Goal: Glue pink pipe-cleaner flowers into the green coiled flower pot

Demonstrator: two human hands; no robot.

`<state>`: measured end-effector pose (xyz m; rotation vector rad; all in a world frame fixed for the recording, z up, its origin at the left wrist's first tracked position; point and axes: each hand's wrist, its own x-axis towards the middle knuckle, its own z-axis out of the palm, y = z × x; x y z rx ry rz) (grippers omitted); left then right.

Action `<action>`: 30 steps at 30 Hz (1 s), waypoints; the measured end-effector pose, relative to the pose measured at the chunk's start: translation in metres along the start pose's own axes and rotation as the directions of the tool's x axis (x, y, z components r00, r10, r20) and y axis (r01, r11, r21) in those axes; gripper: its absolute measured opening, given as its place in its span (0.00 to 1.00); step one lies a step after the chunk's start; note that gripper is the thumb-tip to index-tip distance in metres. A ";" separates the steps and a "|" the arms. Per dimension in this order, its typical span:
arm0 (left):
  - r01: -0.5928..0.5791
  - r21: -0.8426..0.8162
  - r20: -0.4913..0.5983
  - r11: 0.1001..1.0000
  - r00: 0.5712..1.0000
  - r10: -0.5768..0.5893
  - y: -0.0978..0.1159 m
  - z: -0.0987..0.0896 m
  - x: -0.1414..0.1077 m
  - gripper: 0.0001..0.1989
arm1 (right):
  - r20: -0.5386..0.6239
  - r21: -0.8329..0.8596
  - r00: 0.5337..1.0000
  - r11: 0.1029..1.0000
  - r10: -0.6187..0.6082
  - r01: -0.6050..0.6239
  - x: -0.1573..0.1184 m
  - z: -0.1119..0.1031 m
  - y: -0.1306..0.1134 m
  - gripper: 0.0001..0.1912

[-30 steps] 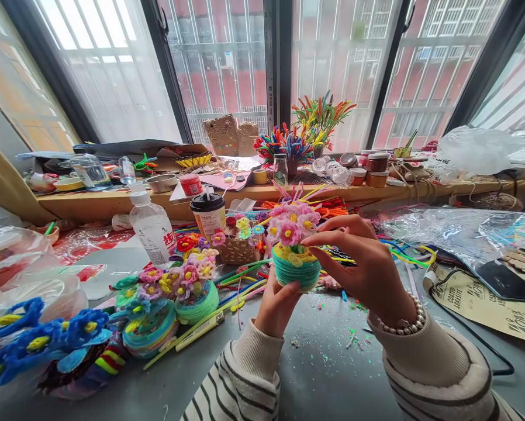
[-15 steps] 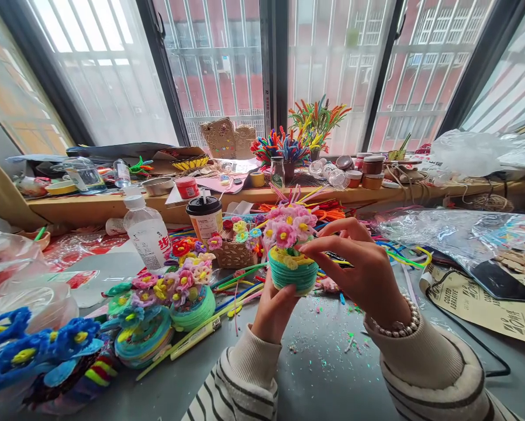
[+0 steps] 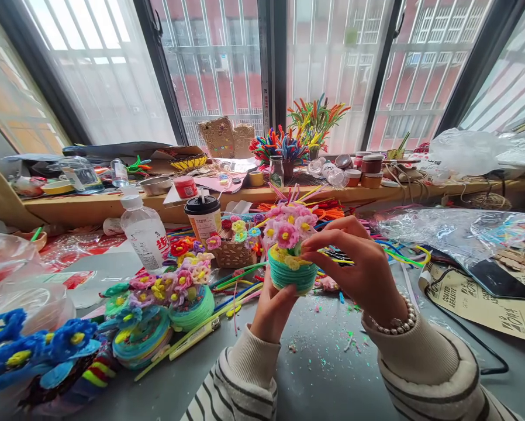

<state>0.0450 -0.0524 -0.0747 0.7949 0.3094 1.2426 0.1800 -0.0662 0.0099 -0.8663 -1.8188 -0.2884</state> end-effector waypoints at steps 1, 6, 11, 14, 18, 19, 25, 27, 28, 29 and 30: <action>-0.002 -0.005 0.000 1.000 1.000 0.002 0.000 0.000 0.000 0.34 | 0.007 0.003 1.000 1.000 -0.004 0.004 0.000 0.000 0.001 0.05; 0.001 -0.003 -0.024 1.000 1.000 -0.001 -0.001 -0.001 0.001 0.33 | 0.047 0.022 0.998 0.999 -0.032 0.031 -0.001 -0.002 0.002 0.07; 0.009 -0.027 -0.012 1.000 1.000 -0.010 -0.002 -0.001 0.003 0.33 | 0.071 0.045 0.997 0.998 -0.036 0.033 0.000 -0.004 0.002 0.04; 0.020 -0.028 -0.013 0.999 1.000 -0.020 0.000 0.000 0.003 0.30 | 0.053 0.092 0.999 0.996 -0.004 -0.001 0.000 -0.006 0.002 0.02; 0.017 -0.008 -0.029 1.000 0.999 -0.017 0.003 0.000 0.001 0.27 | -0.011 0.239 0.990 0.962 0.139 -0.132 -0.007 -0.014 0.003 0.01; 0.018 -0.001 -0.034 1.000 0.999 -0.018 0.004 -0.001 0.001 0.27 | -0.031 0.273 0.983 0.948 0.179 -0.164 -0.012 -0.017 0.004 0.01; -0.010 -0.018 -0.054 1.000 0.999 0.009 0.003 -0.008 0.003 0.23 | 0.302 0.190 0.929 0.941 0.215 -0.280 -0.085 -0.024 0.008 0.09; -0.018 -0.022 -0.055 1.000 0.998 0.016 0.003 -0.008 0.004 0.24 | 0.423 0.076 0.895 0.979 0.140 -0.189 -0.114 -0.022 0.008 0.12; -0.020 -0.025 -0.056 0.999 0.998 0.019 0.003 -0.008 0.004 0.25 | 0.481 0.027 0.872 0.992 0.097 -0.125 -0.125 -0.021 0.009 0.15; -0.024 -0.029 -0.059 0.999 0.998 0.022 0.002 -0.008 0.004 0.26 | 0.544 0.001 0.837 0.997 0.063 -0.075 -0.134 -0.019 0.008 0.17; -0.028 -0.032 -0.064 0.999 0.998 0.026 0.002 -0.008 0.004 0.26 | 0.596 -0.003 0.802 0.999 0.031 -0.036 -0.140 -0.018 0.008 0.20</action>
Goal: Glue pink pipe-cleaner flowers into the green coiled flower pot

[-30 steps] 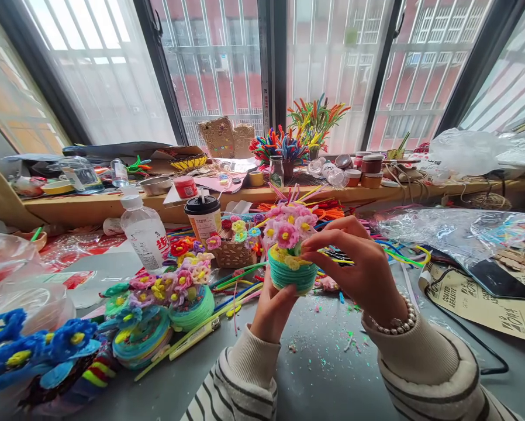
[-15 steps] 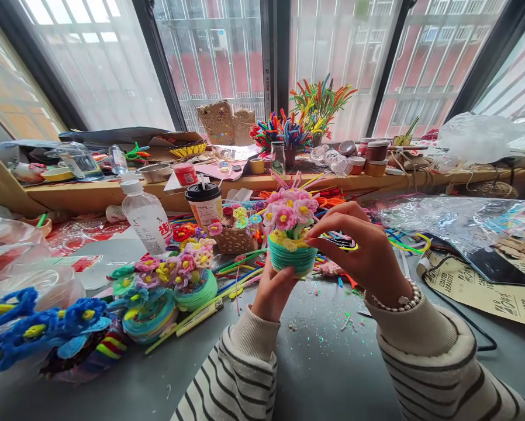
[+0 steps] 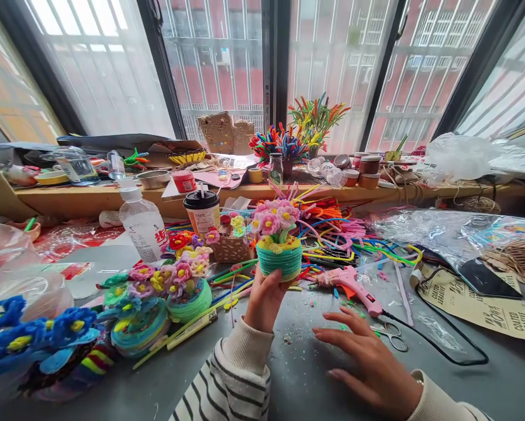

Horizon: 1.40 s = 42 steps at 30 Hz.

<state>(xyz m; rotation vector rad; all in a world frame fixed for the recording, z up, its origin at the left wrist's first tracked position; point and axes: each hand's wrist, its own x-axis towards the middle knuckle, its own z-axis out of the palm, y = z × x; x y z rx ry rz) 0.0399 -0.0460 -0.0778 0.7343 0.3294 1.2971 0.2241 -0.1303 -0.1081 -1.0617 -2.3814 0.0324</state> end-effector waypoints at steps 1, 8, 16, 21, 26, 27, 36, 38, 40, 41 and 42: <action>-0.003 -0.004 -0.005 1.000 1.000 0.003 0.000 0.000 0.000 0.27 | 0.052 -0.008 0.998 1.000 -0.020 0.020 -0.002 0.003 -0.001 0.23; 0.000 0.003 -0.013 1.000 1.000 0.000 -0.002 -0.001 0.000 0.28 | 0.232 0.058 0.972 0.998 -0.032 0.019 0.002 0.004 0.004 0.30; 0.008 0.027 0.005 1.000 1.000 -0.008 -0.001 0.000 0.001 0.27 | 0.316 0.088 0.948 0.994 0.030 -0.060 0.005 0.007 0.011 0.31; 0.015 0.027 -0.003 1.000 1.000 -0.015 -0.001 0.001 0.000 0.26 | 0.277 0.325 0.957 0.928 0.090 -0.181 0.002 0.004 0.005 0.30; 0.021 0.033 -0.034 0.999 0.999 -0.020 -0.001 0.003 -0.001 0.25 | 0.110 0.928 0.943 0.307 0.314 -0.210 0.012 -0.006 -0.001 0.24; 0.022 0.032 -0.033 0.999 0.999 -0.021 -0.001 0.004 -0.001 0.25 | 0.095 0.969 0.940 0.187 0.328 -0.163 0.017 -0.010 -0.002 0.24; 0.075 0.021 0.048 0.997 0.996 -0.076 0.001 0.003 -0.002 0.22 | -0.348 0.843 0.813 0.535 0.466 0.055 0.087 -0.051 -0.010 0.06; 0.084 0.016 0.076 0.996 0.993 -0.085 0.001 0.003 -0.003 0.23 | -0.514 0.684 0.756 0.725 0.405 0.076 0.100 -0.054 -0.011 0.06; 0.087 0.017 0.095 0.996 0.992 -0.088 0.001 0.003 -0.003 0.23 | -0.609 0.522 0.724 0.851 0.325 0.058 0.110 -0.052 -0.011 0.07; 0.085 0.021 0.101 0.996 0.991 -0.087 0.001 0.003 -0.004 0.24 | -0.633 0.448 0.722 0.893 0.280 0.047 0.112 -0.051 -0.011 0.07; 0.081 0.027 0.107 0.996 0.991 -0.083 0.001 0.003 -0.004 0.25 | -0.643 0.384 0.728 0.923 0.241 0.034 0.114 -0.049 -0.011 0.07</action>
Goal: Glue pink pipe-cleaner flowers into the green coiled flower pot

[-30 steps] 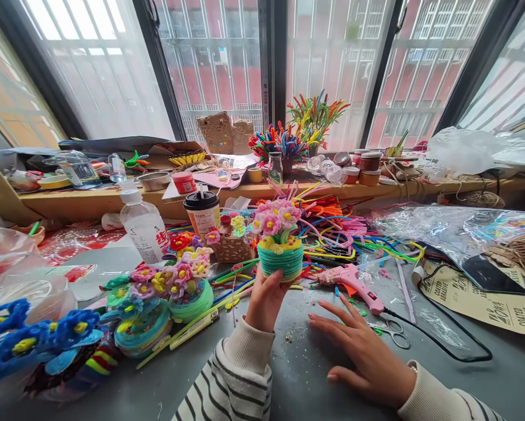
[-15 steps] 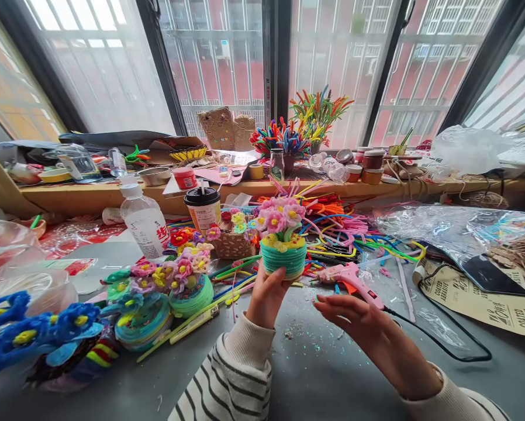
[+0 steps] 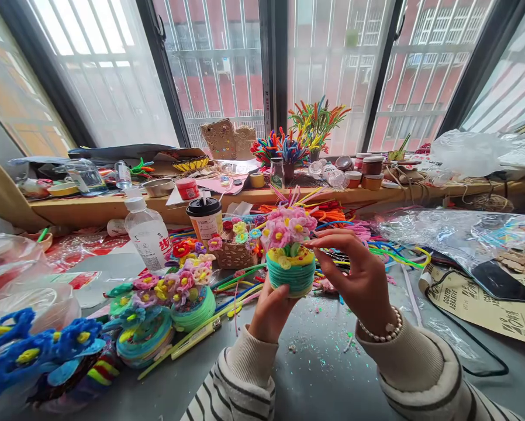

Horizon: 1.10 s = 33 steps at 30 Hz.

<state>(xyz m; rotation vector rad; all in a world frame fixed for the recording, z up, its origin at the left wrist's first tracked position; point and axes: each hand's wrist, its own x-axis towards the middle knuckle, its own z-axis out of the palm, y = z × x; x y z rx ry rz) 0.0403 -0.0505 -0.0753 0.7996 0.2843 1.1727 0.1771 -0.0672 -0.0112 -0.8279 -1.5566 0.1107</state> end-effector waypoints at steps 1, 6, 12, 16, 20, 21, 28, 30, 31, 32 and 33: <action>-0.003 0.008 0.005 1.000 1.000 0.003 0.000 0.000 0.000 0.27 | 0.012 -0.051 0.999 0.998 -0.032 0.033 0.000 0.001 0.001 0.07; 0.000 0.018 0.000 1.000 1.000 0.000 -0.001 0.001 0.000 0.26 | 0.003 -0.206 0.990 0.969 -0.138 0.136 -0.002 0.000 0.002 0.06; 0.010 0.017 -0.014 1.000 1.000 -0.010 0.000 0.003 -0.002 0.28 | -0.024 -0.266 0.988 0.954 -0.152 0.141 -0.001 -0.002 0.002 0.05; 0.011 0.036 -0.022 0.999 1.000 -0.010 -0.001 0.004 -0.002 0.31 | -0.003 -0.239 0.989 0.961 -0.147 0.142 0.000 -0.003 0.003 0.06; -0.022 0.069 -0.088 0.997 0.996 0.028 -0.003 0.004 -0.001 0.29 | -0.004 -0.244 0.989 0.959 -0.148 0.143 0.001 -0.007 0.003 0.05; -0.032 0.083 -0.111 0.996 0.993 0.041 -0.004 0.003 0.000 0.28 | -0.017 -0.256 0.991 0.958 -0.136 0.127 0.001 -0.008 0.003 0.05; -0.146 0.180 -0.275 0.973 0.942 0.192 -0.009 -0.005 0.010 0.25 | 0.028 -0.251 0.997 0.966 0.070 -0.061 -0.041 -0.017 0.015 0.06; -0.165 0.176 -0.299 0.970 0.930 0.213 -0.009 -0.006 0.011 0.23 | 0.119 -0.282 0.988 0.957 0.098 -0.061 -0.071 -0.026 0.020 0.09; -0.165 0.167 -0.306 0.972 0.929 0.210 -0.009 -0.005 0.011 0.23 | 0.205 -0.314 0.973 0.949 0.107 -0.038 -0.087 -0.031 0.021 0.09; -0.159 0.155 -0.310 0.975 0.929 0.201 -0.008 -0.005 0.012 0.22 | 0.309 -0.337 0.944 0.941 0.116 -0.005 -0.101 -0.036 0.022 0.10; -0.153 0.145 -0.314 0.978 0.930 0.192 -0.007 -0.005 0.011 0.22 | 0.384 -0.343 0.916 0.939 0.118 0.023 -0.115 -0.042 0.022 0.12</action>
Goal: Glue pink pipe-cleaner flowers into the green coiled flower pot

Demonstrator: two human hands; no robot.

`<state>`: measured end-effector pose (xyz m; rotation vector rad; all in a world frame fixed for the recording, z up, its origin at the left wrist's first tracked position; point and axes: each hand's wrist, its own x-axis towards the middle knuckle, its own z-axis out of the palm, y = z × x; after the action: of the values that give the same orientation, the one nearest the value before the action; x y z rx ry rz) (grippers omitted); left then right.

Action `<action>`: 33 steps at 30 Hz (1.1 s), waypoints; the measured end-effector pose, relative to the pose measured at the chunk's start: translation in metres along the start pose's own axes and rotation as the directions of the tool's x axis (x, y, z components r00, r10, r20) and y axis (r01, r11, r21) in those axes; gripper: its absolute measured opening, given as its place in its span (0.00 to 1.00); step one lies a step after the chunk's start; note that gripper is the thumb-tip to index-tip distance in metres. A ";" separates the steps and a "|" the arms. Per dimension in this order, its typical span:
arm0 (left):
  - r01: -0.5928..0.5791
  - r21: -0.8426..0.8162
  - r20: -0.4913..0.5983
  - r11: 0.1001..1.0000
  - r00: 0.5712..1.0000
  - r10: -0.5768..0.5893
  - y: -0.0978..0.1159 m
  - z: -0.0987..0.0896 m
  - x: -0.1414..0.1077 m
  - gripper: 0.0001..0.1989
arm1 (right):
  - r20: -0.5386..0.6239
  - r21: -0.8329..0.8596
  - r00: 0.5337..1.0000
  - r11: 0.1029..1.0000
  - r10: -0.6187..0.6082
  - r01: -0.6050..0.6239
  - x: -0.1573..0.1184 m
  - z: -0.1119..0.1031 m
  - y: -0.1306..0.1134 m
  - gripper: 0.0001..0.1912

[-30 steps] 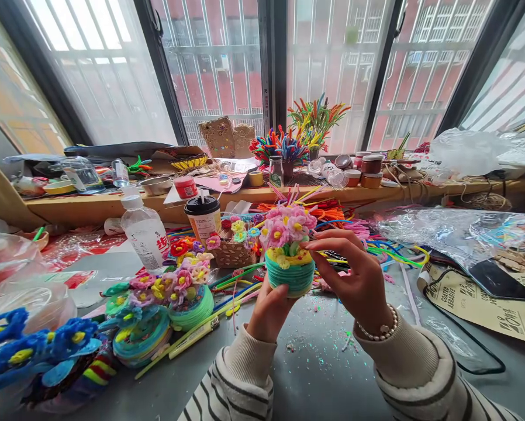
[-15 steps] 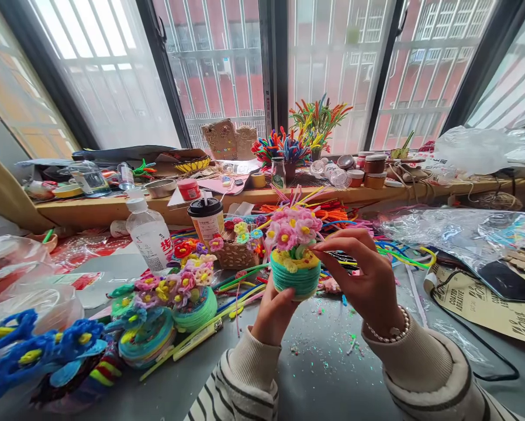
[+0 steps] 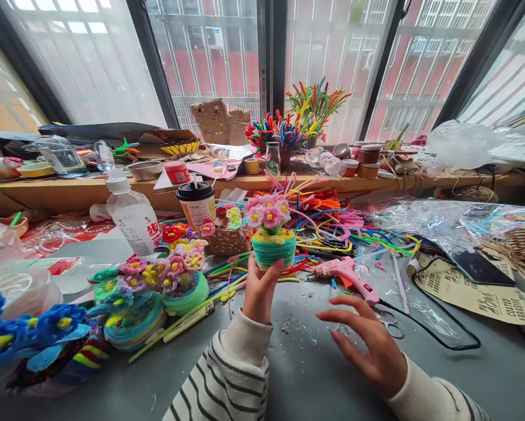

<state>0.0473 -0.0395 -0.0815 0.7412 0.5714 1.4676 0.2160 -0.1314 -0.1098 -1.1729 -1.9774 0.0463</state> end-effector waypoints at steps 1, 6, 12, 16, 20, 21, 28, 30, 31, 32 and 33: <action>0.007 -0.007 -0.002 1.000 1.000 -0.007 0.001 0.000 0.000 0.22 | 0.080 -0.009 0.996 0.999 -0.040 0.040 -0.012 0.000 0.001 0.13; 0.019 -0.011 -0.003 1.000 1.000 -0.019 0.002 -0.001 0.000 0.21 | 0.319 -0.050 0.932 0.979 -0.173 0.199 -0.031 0.003 0.002 0.16; 0.030 -0.003 0.013 1.000 0.999 -0.030 0.003 0.001 -0.003 0.20 | 0.213 -0.230 0.972 0.962 -0.098 0.147 -0.018 0.012 0.018 0.19; 0.031 -0.009 0.022 0.999 0.999 -0.031 0.005 0.002 -0.004 0.20 | 0.199 -0.243 0.977 0.962 -0.080 0.128 -0.018 0.011 0.019 0.19; 0.030 -0.012 0.017 0.999 0.999 -0.029 0.004 0.001 -0.004 0.20 | 0.281 -0.174 0.953 0.971 -0.113 0.166 -0.016 0.011 0.013 0.20; 0.030 -0.011 0.016 0.999 0.999 -0.029 0.003 0.000 -0.003 0.21 | 0.269 -0.171 0.955 0.970 -0.123 0.173 -0.016 0.012 0.013 0.20; 0.036 0.007 0.022 0.999 0.999 -0.036 0.002 -0.001 -0.002 0.26 | 0.274 -0.182 0.949 0.960 -0.157 0.211 -0.015 0.013 0.010 0.18; 0.037 0.010 0.018 0.999 0.999 -0.037 0.001 -0.001 -0.003 0.26 | 0.330 -0.169 0.927 0.955 -0.177 0.243 -0.013 0.013 0.007 0.16; 0.036 0.011 0.020 0.999 0.999 -0.036 0.001 -0.001 -0.003 0.26 | 0.332 -0.161 0.925 0.955 -0.185 0.249 -0.013 0.013 0.007 0.15; 0.034 0.010 0.021 0.999 0.999 -0.034 0.001 -0.001 -0.002 0.25 | 0.323 -0.151 0.927 0.957 -0.189 0.248 -0.012 0.014 0.006 0.15; 0.032 0.007 0.021 0.999 0.999 -0.032 0.000 -0.001 -0.002 0.24 | 0.310 -0.136 0.932 0.961 -0.190 0.241 -0.011 0.015 0.006 0.15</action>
<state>0.0461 -0.0415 -0.0825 0.7490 0.5696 1.4269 0.2132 -0.1316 -0.1290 -1.0961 -2.4066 -0.0695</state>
